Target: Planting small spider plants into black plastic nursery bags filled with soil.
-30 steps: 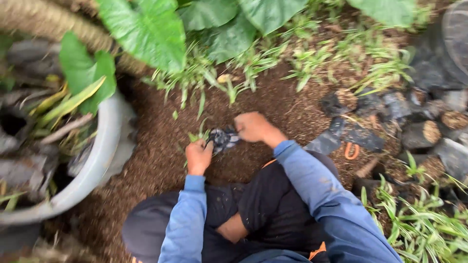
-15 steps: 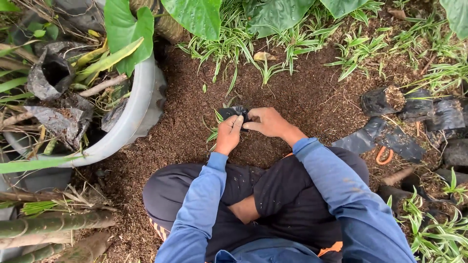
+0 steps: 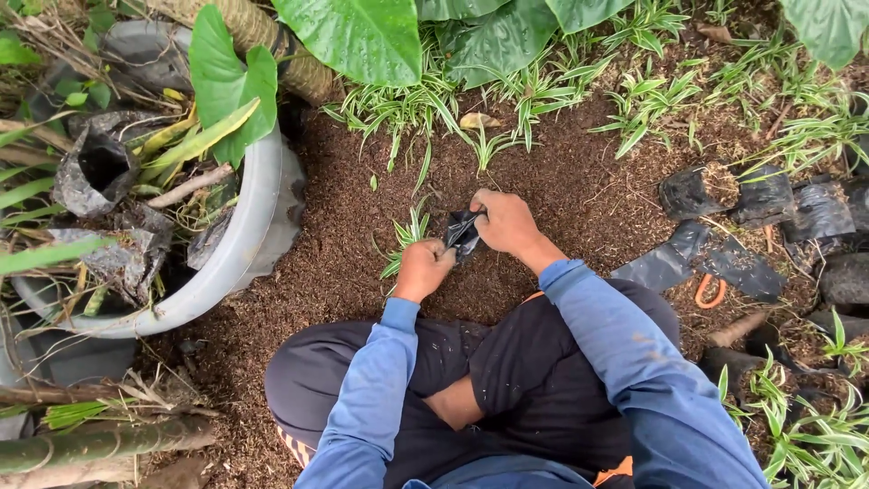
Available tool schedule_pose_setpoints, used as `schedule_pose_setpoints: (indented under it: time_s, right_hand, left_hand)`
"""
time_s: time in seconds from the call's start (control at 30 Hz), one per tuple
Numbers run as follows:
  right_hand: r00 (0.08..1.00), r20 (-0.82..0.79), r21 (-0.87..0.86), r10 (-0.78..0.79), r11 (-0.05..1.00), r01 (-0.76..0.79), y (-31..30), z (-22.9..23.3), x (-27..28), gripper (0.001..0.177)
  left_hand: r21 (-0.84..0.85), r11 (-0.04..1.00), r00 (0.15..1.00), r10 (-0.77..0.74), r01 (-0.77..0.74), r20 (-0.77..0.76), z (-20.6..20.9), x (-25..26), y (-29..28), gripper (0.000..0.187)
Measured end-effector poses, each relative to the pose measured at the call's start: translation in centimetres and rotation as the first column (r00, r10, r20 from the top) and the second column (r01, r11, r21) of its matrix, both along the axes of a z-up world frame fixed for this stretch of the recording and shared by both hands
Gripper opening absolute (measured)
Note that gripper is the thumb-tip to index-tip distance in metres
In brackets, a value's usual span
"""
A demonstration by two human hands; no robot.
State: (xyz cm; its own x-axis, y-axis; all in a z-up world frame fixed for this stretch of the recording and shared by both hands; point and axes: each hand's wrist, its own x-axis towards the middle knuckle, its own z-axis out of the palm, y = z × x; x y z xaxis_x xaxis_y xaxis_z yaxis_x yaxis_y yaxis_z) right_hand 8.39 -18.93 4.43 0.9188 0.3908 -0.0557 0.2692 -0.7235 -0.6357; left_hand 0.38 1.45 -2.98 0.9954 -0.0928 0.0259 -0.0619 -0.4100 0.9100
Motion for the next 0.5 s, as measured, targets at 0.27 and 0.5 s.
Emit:
schedule_pose_setpoints:
  time_s: [0.27, 0.5]
  right_hand:
    - [0.996, -0.084, -0.199, -0.021, 0.980, 0.004, -0.4, -1.1, 0.0, 0.022]
    - [0.990, -0.116, -0.177, 0.075, 0.980, -0.095, 1.0, 1.6, -1.5, 0.034]
  left_hand:
    - [-0.045, 0.999, 0.984, 0.019, -0.012, 0.175, 5.5, -0.7, -0.7, 0.027]
    - [0.312, 0.949, 0.998, -0.046, 0.031, 0.041, 2.7, -0.3, -0.1, 0.038]
